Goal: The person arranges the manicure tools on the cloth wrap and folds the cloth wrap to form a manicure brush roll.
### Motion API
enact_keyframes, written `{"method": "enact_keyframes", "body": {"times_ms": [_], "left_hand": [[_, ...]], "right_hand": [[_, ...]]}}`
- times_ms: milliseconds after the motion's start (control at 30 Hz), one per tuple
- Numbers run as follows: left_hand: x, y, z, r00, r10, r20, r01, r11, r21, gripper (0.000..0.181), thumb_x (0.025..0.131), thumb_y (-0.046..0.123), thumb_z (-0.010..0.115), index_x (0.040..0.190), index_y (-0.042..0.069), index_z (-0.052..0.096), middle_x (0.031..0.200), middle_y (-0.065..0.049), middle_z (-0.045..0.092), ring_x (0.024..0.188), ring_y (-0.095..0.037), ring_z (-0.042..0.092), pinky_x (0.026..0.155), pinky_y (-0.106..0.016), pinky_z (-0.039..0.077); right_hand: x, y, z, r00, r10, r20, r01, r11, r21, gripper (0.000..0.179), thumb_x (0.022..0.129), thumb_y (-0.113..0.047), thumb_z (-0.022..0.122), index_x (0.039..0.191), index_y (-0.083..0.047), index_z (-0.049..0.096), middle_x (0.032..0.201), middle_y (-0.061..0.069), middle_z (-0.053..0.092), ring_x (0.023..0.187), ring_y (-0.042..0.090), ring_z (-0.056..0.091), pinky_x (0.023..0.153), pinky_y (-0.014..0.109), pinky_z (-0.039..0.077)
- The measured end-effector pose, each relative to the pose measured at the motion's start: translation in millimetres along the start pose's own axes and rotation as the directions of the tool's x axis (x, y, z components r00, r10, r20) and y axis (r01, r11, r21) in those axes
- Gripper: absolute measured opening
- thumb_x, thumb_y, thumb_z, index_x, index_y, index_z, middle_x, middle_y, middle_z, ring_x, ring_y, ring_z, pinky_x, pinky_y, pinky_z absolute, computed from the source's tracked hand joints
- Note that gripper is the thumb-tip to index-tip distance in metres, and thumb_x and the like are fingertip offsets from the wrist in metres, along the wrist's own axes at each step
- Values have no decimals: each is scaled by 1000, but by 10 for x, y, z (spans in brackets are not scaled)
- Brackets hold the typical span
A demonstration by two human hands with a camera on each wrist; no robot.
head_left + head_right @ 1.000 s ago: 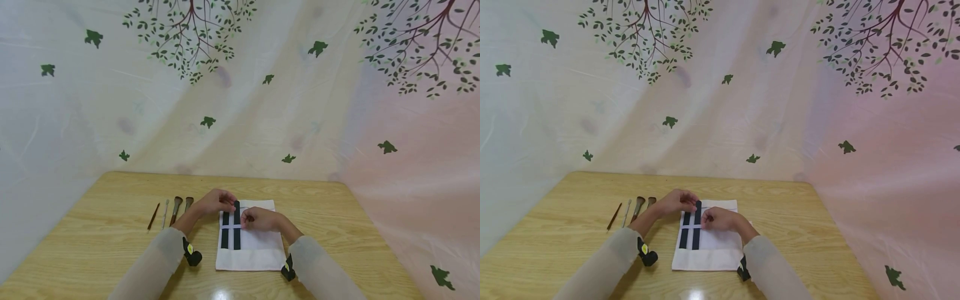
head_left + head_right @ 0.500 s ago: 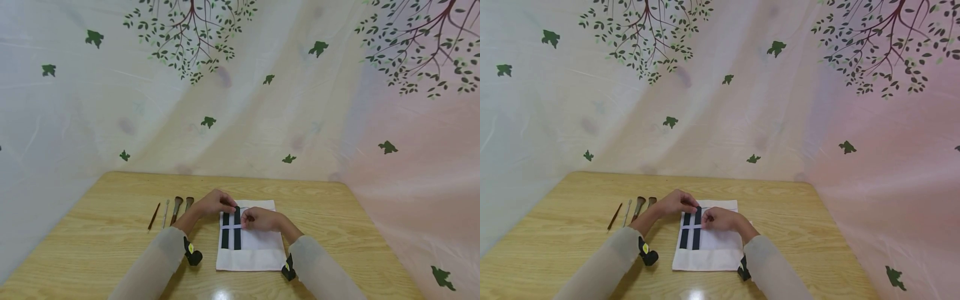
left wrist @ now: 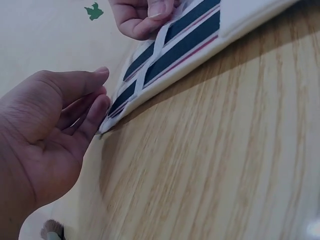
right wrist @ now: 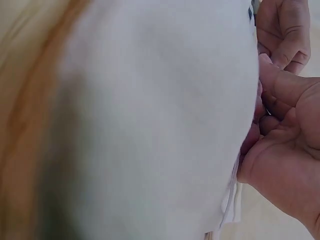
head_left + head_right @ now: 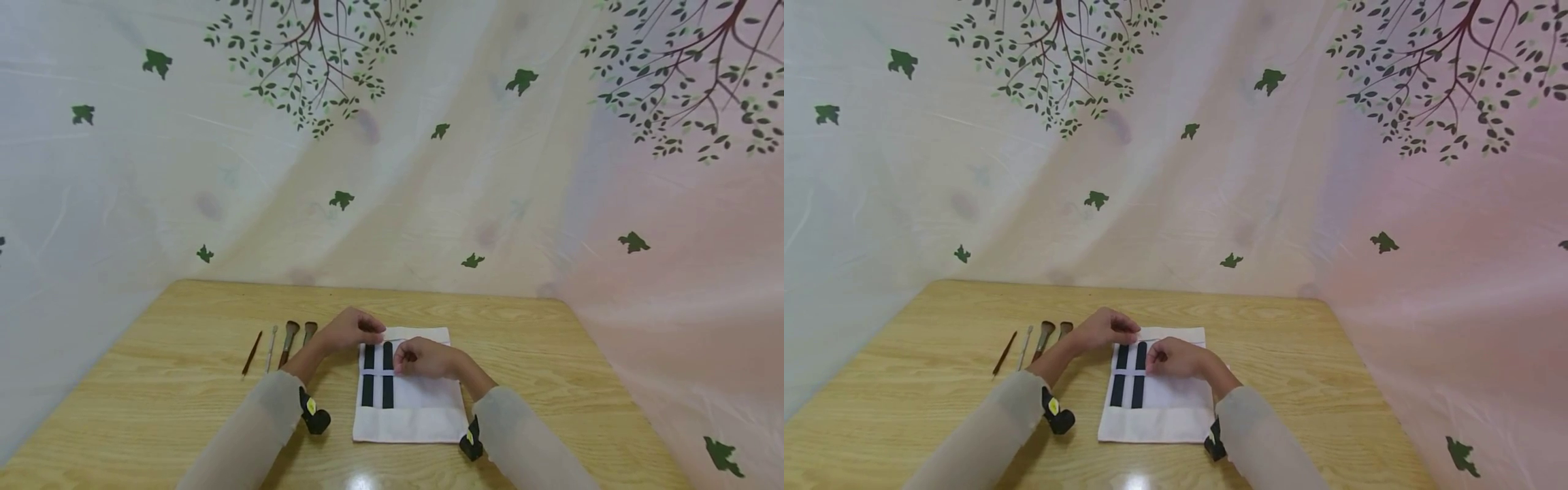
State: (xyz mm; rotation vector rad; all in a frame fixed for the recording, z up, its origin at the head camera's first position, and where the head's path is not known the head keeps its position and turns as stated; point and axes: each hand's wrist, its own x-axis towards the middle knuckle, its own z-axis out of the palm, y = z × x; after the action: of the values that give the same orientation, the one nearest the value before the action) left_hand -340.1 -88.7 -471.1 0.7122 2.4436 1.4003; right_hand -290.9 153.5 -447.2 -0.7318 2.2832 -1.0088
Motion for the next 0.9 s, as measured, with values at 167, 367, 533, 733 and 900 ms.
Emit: {"method": "enact_keyframes", "body": {"times_ms": [167,367,533,733,900], "left_hand": [[-44,-6,-136,997,9,-83,-6,999,31,23,95,17,76,113,4,76,105,-2,75,98,-16,67,88,-37,55],[-216,40,-388,976,-69,-209,89,992,88,25,96,18,74,116,3,74,107,-5,74,102,-21,66,93,-42,53],[-380,-25,-558,950,-126,-286,151,986,66,26,97,15,73,117,-1,72,109,-9,72,102,-24,65,89,-40,54],[-599,-70,-703,946,-126,-298,161,982,97,26,97,13,71,117,-4,70,108,-13,71,97,-26,66,80,-37,55],[-736,-74,-754,941,-119,-316,168,977,132,20,94,9,73,109,-5,72,100,-12,72,91,-24,67,75,-35,55]], "right_hand": [[-9,36,-22,999,-30,-29,29,999,-29,4,99,-11,69,101,-8,68,95,-2,65,90,14,57,84,30,47],[-69,56,-81,994,-89,-58,84,993,-82,5,100,-9,67,103,-8,70,98,-3,67,94,14,59,89,33,49],[-139,64,-123,992,-88,-87,75,988,-137,5,101,-8,66,103,-8,70,96,-4,66,92,15,59,88,34,51],[-222,90,-115,990,-97,-100,74,975,-210,5,99,-6,66,99,-9,70,93,-6,66,87,13,58,84,32,51],[-289,105,-86,986,-126,-110,94,960,-265,5,98,-5,69,96,-9,71,89,-7,66,85,10,57,82,28,50]]}}
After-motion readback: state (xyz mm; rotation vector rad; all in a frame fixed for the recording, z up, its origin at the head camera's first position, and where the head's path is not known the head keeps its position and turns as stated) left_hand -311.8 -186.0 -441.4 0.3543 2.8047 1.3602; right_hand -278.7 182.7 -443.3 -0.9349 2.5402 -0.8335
